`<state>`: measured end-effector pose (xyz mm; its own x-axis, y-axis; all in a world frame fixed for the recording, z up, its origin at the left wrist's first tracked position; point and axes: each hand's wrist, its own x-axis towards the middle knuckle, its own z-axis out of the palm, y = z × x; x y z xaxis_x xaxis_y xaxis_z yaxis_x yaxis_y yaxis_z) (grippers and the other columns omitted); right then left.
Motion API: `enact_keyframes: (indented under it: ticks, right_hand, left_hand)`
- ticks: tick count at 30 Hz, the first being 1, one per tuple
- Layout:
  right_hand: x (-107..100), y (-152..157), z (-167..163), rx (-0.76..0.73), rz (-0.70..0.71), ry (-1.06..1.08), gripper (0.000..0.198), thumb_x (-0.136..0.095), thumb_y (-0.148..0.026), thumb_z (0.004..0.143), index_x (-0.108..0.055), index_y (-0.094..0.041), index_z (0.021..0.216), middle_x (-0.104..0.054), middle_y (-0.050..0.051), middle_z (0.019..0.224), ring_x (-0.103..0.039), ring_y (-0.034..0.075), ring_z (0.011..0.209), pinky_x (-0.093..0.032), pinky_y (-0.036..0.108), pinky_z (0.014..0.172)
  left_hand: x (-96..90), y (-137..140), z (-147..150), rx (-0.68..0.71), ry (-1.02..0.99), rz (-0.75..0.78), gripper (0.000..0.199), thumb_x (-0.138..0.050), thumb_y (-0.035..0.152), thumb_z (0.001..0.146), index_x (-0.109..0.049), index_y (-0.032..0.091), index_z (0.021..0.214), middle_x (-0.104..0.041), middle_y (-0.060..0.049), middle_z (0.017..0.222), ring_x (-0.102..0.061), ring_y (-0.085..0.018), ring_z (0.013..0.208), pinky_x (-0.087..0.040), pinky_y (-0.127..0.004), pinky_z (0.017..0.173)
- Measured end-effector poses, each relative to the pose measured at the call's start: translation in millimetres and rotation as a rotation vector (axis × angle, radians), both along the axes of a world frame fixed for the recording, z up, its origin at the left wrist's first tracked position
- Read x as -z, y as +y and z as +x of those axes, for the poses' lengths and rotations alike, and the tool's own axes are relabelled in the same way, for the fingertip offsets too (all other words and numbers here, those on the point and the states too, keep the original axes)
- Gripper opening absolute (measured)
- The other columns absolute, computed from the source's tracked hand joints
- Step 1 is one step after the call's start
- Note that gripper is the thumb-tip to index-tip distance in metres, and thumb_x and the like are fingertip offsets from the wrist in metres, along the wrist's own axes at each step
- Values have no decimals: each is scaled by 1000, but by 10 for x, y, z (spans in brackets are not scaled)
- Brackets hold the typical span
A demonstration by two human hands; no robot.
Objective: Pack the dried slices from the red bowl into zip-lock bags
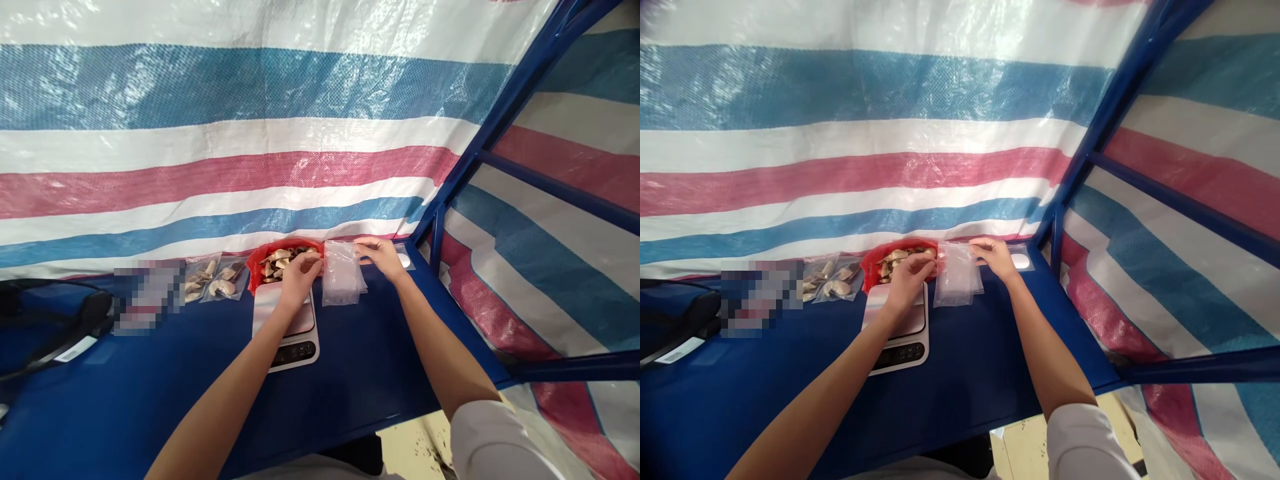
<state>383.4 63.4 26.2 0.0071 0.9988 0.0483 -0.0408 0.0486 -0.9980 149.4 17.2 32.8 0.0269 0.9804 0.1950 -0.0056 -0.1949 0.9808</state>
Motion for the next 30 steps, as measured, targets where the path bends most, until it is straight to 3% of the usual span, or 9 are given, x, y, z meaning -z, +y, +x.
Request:
enact_keyframes:
  ticks: [4,7,10,15,18,21,25,30]
  right_hand:
    - [-18,247,131,-41,-32,-5,47,-94,-47,54,-80,-19,90,-78,3,80,-74,19,67,-65,30,58]
    - [33,428,169,-68,-30,-68,41,-92,-44,57,-80,-20,87,-77,3,78,-73,20,67,-64,32,57]
    - [132,548,159,-79,9,-160,34,-87,-42,63,-80,-20,88,-76,3,75,-72,20,68,-63,33,56]
    - [278,600,109,-38,58,-325,31,-78,-41,73,-80,-21,97,-75,2,72,-71,20,69,-63,33,57]
    - [285,566,116,-20,127,-482,26,-74,-35,79,-80,-23,102,-80,5,88,-74,23,80,-65,40,73]
    - [226,452,135,41,279,-704,26,-72,-29,84,-80,-26,109,-80,6,102,-76,27,94,-59,47,95]
    - [150,202,71,139,495,-888,29,-63,-29,93,-76,-30,119,-73,3,129,-74,25,105,-60,38,92]
    - [238,84,-118,-57,668,-1057,29,-53,-26,100,-75,-27,119,-73,2,129,-70,21,116,-58,29,95]
  left_hand:
    - [12,-36,47,-29,354,309,14,-66,28,89,-74,23,99,-76,-7,100,-72,-22,89,-57,-36,88]
    - [26,-58,147,56,650,520,19,-57,24,95,-72,23,107,-74,-9,108,-70,-24,100,-56,-38,94]
    - [66,-63,259,186,931,623,21,-53,22,98,-69,20,111,-70,-13,116,-67,-28,109,-54,-43,97]
    - [176,-79,358,271,1211,634,20,-53,23,98,-67,17,111,-66,-16,122,-63,-31,116,-52,-46,100]
    - [228,-90,362,288,1272,606,20,-52,25,99,-67,16,110,-66,-16,121,-62,-32,117,-52,-46,99]
    - [250,-92,361,294,1317,578,22,-52,26,100,-68,15,110,-66,-17,120,-61,-33,117,-53,-45,99]
    - [255,-85,389,299,1343,535,24,-51,26,101,-68,12,110,-67,-17,119,-61,-33,118,-53,-45,100]
    - [246,-91,415,299,1362,490,26,-50,27,101,-69,11,111,-67,-18,120,-62,-32,117,-53,-45,101]
